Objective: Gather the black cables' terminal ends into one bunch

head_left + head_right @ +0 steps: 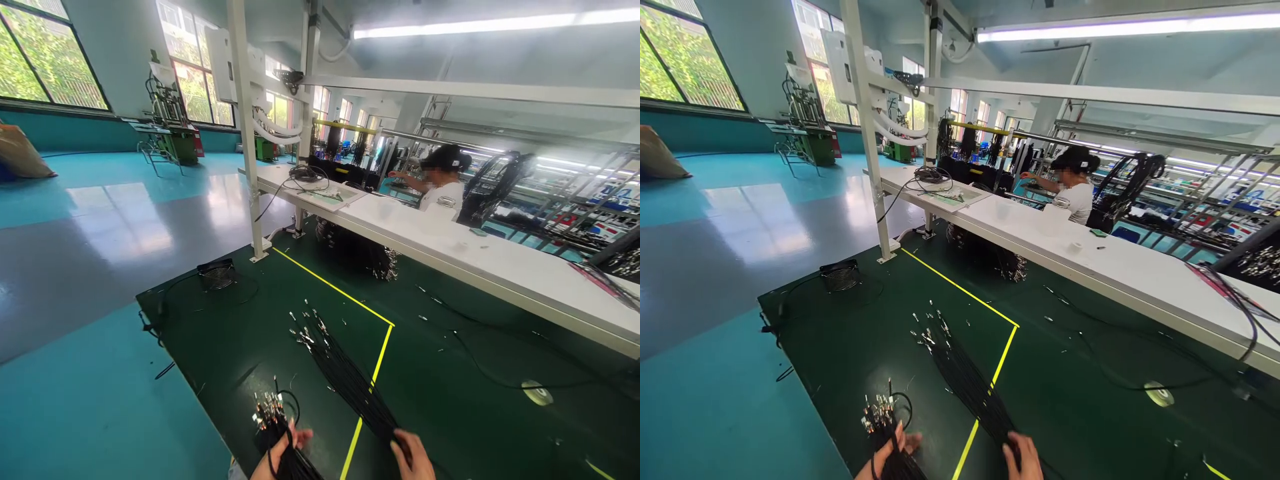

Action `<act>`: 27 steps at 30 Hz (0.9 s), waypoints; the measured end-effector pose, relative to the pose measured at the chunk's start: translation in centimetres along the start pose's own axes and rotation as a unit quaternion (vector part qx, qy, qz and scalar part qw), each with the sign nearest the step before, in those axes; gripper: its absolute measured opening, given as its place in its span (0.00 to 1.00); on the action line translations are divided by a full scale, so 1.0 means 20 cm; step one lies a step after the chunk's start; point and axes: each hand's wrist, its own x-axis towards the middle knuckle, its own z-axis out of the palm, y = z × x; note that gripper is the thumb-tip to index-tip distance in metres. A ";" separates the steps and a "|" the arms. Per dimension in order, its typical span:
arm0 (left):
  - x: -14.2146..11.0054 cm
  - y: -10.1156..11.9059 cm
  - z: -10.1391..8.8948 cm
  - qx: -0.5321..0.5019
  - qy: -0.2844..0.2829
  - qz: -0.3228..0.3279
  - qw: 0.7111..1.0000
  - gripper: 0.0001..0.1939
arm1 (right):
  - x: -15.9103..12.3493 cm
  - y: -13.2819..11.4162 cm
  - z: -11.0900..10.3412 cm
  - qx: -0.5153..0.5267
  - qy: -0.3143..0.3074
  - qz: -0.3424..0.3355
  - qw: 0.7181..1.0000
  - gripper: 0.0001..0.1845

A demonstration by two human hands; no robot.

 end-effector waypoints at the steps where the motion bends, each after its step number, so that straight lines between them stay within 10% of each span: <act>1: 0.01 -0.01 -0.01 -0.011 -0.008 -0.001 1.000 0.15 | 0.09 -0.01 0.02 -0.030 0.014 -0.003 0.999 0.22; 7: 0.06 0.04 -0.01 -0.079 -0.099 -0.031 0.991 0.23 | 0.35 -0.12 0.12 -0.111 -0.033 -0.012 0.993 0.14; 19: 0.07 0.17 0.00 -0.083 0.013 -0.008 0.996 0.11 | 0.15 -0.17 0.01 0.000 -0.011 0.003 1.000 0.21; 24: 0.06 0.16 -0.05 -0.099 0.023 -0.011 0.995 0.11 | 0.12 -0.16 -0.09 0.037 0.147 0.013 0.988 0.25; 27: 0.07 0.16 -0.07 -0.114 0.025 -0.018 0.993 0.10 | 0.13 -0.21 -0.15 0.043 0.110 0.037 0.992 0.24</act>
